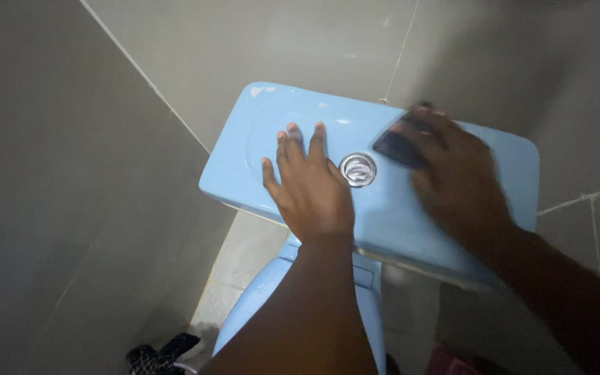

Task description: The person dips a dark cloth into a bucket of water and then scrubs the top surface of a light blue toilet tank. They repeatedly wipe the tank lid and sides with the wet cloth.

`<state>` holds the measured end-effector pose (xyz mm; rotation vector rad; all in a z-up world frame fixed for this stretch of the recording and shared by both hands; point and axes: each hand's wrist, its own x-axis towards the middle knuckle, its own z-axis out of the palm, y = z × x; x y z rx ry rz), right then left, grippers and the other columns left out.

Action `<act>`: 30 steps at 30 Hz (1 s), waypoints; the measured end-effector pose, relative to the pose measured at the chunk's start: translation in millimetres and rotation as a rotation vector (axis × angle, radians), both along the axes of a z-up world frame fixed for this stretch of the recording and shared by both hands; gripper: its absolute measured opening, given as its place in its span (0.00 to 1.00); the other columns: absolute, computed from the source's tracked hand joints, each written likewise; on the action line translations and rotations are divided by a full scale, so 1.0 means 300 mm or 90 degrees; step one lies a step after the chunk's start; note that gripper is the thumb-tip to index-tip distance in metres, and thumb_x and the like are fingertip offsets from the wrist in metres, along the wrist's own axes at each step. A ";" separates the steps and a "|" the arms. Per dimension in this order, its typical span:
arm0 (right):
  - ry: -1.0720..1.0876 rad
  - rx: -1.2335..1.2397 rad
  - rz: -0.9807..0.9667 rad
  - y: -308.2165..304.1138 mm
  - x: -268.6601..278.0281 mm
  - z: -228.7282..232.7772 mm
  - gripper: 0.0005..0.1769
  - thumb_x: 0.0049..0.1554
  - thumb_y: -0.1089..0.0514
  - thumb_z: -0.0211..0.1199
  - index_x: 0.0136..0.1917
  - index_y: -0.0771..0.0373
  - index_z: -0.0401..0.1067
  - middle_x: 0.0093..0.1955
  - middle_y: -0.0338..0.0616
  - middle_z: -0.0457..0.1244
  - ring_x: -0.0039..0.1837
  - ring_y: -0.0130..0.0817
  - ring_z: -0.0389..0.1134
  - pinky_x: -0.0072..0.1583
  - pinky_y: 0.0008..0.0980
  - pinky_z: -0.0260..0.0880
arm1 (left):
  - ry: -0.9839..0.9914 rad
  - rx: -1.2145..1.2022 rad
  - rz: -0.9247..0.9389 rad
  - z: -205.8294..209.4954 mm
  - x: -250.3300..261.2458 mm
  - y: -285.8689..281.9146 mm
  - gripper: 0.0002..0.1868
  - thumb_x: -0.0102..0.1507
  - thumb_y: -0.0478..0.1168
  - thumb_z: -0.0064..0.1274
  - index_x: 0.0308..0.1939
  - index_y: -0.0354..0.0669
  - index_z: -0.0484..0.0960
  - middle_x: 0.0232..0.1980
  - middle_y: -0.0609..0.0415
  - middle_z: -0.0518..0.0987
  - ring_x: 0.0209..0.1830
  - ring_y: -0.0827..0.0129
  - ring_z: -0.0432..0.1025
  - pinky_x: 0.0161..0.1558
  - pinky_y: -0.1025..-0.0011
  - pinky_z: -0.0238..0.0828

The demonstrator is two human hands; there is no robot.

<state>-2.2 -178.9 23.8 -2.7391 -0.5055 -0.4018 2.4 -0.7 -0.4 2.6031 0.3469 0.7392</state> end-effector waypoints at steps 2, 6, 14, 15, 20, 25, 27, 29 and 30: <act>-0.015 0.006 -0.031 -0.048 -0.025 0.002 0.37 0.52 0.62 0.62 0.76 0.57 0.65 0.82 0.59 0.51 0.81 0.55 0.52 0.77 0.60 0.46 | 0.000 0.000 0.003 -0.006 0.008 -0.002 0.24 0.64 0.38 0.49 0.66 0.56 0.77 0.73 0.50 0.69 0.77 0.59 0.58 0.75 0.47 0.44; -0.025 0.064 -0.121 0.050 0.030 -0.028 0.36 0.50 0.58 0.67 0.72 0.56 0.68 0.77 0.61 0.52 0.77 0.60 0.50 0.73 0.64 0.42 | -0.003 0.006 -0.002 -0.010 0.002 0.002 0.24 0.64 0.38 0.50 0.66 0.55 0.77 0.74 0.50 0.69 0.78 0.60 0.58 0.75 0.48 0.44; -0.042 0.091 0.054 0.108 0.071 -0.021 0.23 0.54 0.56 0.68 0.62 0.56 0.72 0.78 0.60 0.56 0.79 0.57 0.55 0.74 0.62 0.46 | 0.004 -0.017 -0.004 0.001 -0.001 0.000 0.25 0.63 0.38 0.50 0.66 0.56 0.76 0.74 0.50 0.68 0.77 0.60 0.57 0.75 0.48 0.44; -0.039 0.080 0.048 0.073 0.046 -0.016 0.22 0.53 0.58 0.67 0.61 0.55 0.72 0.79 0.59 0.57 0.80 0.56 0.57 0.76 0.61 0.48 | 0.006 -0.012 -0.003 0.000 0.002 0.001 0.25 0.63 0.38 0.50 0.66 0.56 0.76 0.74 0.51 0.68 0.77 0.60 0.57 0.75 0.48 0.44; 0.041 0.086 -0.120 0.068 0.034 -0.008 0.25 0.52 0.57 0.68 0.62 0.57 0.69 0.70 0.58 0.61 0.71 0.52 0.63 0.74 0.58 0.53 | 0.002 -0.012 0.000 -0.009 0.007 0.006 0.26 0.63 0.37 0.48 0.67 0.50 0.74 0.73 0.50 0.69 0.77 0.60 0.57 0.75 0.48 0.44; -0.084 0.100 0.057 0.209 0.119 -0.028 0.26 0.50 0.58 0.69 0.62 0.61 0.70 0.74 0.63 0.57 0.76 0.57 0.56 0.71 0.61 0.48 | -0.050 -0.036 -0.004 -0.025 0.007 0.004 0.25 0.65 0.36 0.47 0.68 0.42 0.72 0.73 0.51 0.71 0.77 0.61 0.60 0.76 0.48 0.45; -0.066 0.088 0.094 0.189 0.124 -0.018 0.26 0.51 0.58 0.69 0.62 0.62 0.69 0.74 0.64 0.56 0.76 0.59 0.55 0.70 0.62 0.47 | -0.041 -0.022 0.006 -0.026 0.013 0.007 0.25 0.65 0.37 0.47 0.67 0.43 0.72 0.72 0.50 0.71 0.77 0.60 0.60 0.75 0.48 0.45; -0.021 0.088 0.053 0.133 0.069 -0.014 0.24 0.53 0.59 0.67 0.62 0.61 0.69 0.73 0.60 0.59 0.76 0.55 0.57 0.74 0.60 0.48 | -0.036 -0.014 0.010 -0.026 0.007 0.001 0.25 0.64 0.37 0.47 0.67 0.43 0.73 0.72 0.50 0.71 0.77 0.60 0.60 0.75 0.48 0.45; 0.001 0.089 0.034 0.110 0.041 -0.014 0.23 0.53 0.59 0.66 0.62 0.61 0.69 0.72 0.58 0.60 0.76 0.54 0.59 0.75 0.59 0.48 | -0.039 -0.011 0.010 -0.026 0.006 0.002 0.26 0.64 0.37 0.47 0.67 0.42 0.72 0.73 0.50 0.71 0.77 0.60 0.60 0.76 0.48 0.45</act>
